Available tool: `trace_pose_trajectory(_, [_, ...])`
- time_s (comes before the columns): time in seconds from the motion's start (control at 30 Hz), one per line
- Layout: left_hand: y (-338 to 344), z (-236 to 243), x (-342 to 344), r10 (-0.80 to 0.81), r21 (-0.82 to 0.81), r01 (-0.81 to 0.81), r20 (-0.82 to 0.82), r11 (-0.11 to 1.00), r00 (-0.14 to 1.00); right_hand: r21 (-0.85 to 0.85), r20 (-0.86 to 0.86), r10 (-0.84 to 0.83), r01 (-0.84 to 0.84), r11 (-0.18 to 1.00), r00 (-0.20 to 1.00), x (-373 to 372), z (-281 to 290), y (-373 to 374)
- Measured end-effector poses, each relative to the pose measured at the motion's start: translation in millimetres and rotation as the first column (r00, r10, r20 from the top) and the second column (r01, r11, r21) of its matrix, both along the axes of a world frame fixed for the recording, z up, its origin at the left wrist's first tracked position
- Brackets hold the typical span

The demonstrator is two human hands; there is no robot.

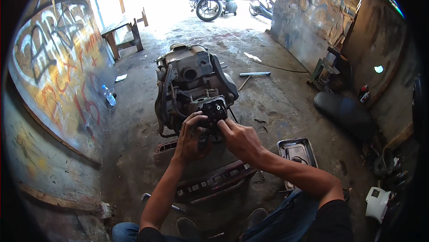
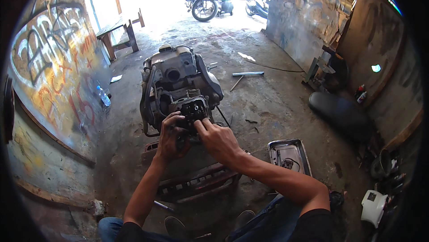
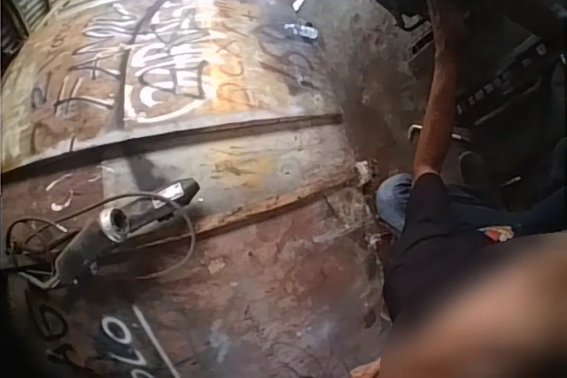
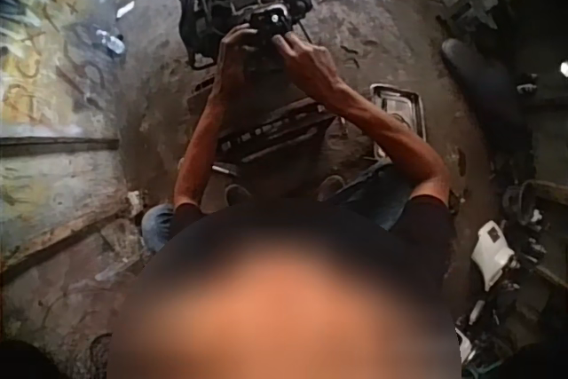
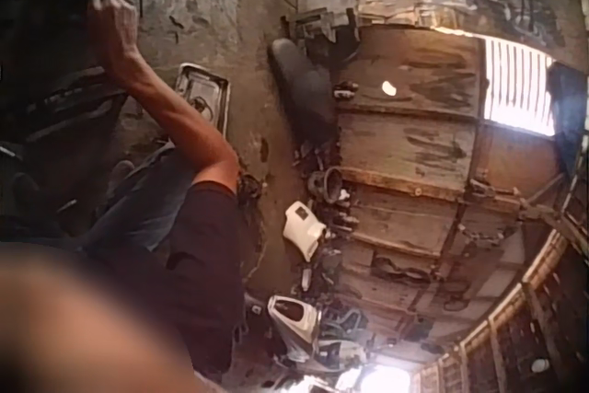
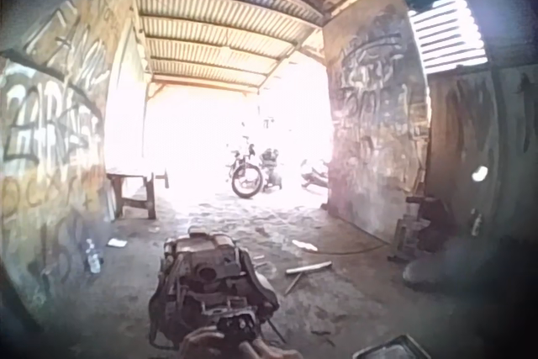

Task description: The recorder is shown working on an engine, specifically adjusting components near the cylinder head.

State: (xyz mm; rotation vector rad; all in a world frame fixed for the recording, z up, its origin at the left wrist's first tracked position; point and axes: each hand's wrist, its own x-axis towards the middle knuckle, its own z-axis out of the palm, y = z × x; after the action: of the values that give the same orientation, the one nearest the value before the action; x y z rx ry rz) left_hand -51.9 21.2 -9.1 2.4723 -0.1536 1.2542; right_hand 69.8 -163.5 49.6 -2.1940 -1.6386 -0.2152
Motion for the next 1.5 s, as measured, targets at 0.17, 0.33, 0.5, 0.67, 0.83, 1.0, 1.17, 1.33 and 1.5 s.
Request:
trace_pose_trajectory(0.17, [-1,1,1,-0.011,-0.012,0.011,-0.007,1.000,1.000,0.113,-0.008,0.059,-0.058,0.992,0.998,0,3,-2])
trace_pose_trajectory(0.33, [-1,1,0,-0.004,0.013,0.003,0.014,1.000,1.000,0.141,0.118,0.153,-0.170,0.975,0.981,0,-1,-2])
trace_pose_trajectory(0.5, [-2,4,1,-0.016,0.050,0.014,0.025,0.999,1.000,0.144,0.049,0.175,-0.180,0.973,0.983,3,-2,-5])
trace_pose_trajectory(0.67, [-1,5,-1,-0.025,0.032,0.025,0.004,0.999,1.000,0.156,-0.065,0.046,-0.036,0.987,0.997,26,7,-26])
trace_pose_trajectory(0.83, [2,18,-3,-0.008,0.076,0.010,-0.025,0.997,1.000,0.101,-0.305,-0.309,0.354,0.930,0.901,109,-32,-105])
trace_pose_trajectory(1.0, [12,21,-2,-0.063,0.136,0.072,-0.072,0.988,0.995,-0.144,-0.178,-0.752,0.739,0.658,0.634,154,-217,-250])
trace_pose_trajectory(1.17, [19,24,0,-0.083,0.187,0.104,-0.115,0.977,0.990,-0.427,-0.211,-0.845,0.731,0.532,0.492,139,-290,-302])
trace_pose_trajectory(1.33, [25,26,-2,-0.090,0.186,0.111,-0.119,0.976,0.989,-0.242,-0.130,-0.799,0.763,0.599,0.587,114,-301,-258])
trace_pose_trajectory(1.5, [30,32,-15,-0.056,0.153,0.081,-0.158,0.985,0.986,-0.334,-0.348,-0.574,0.474,0.815,0.741,90,-343,-190])
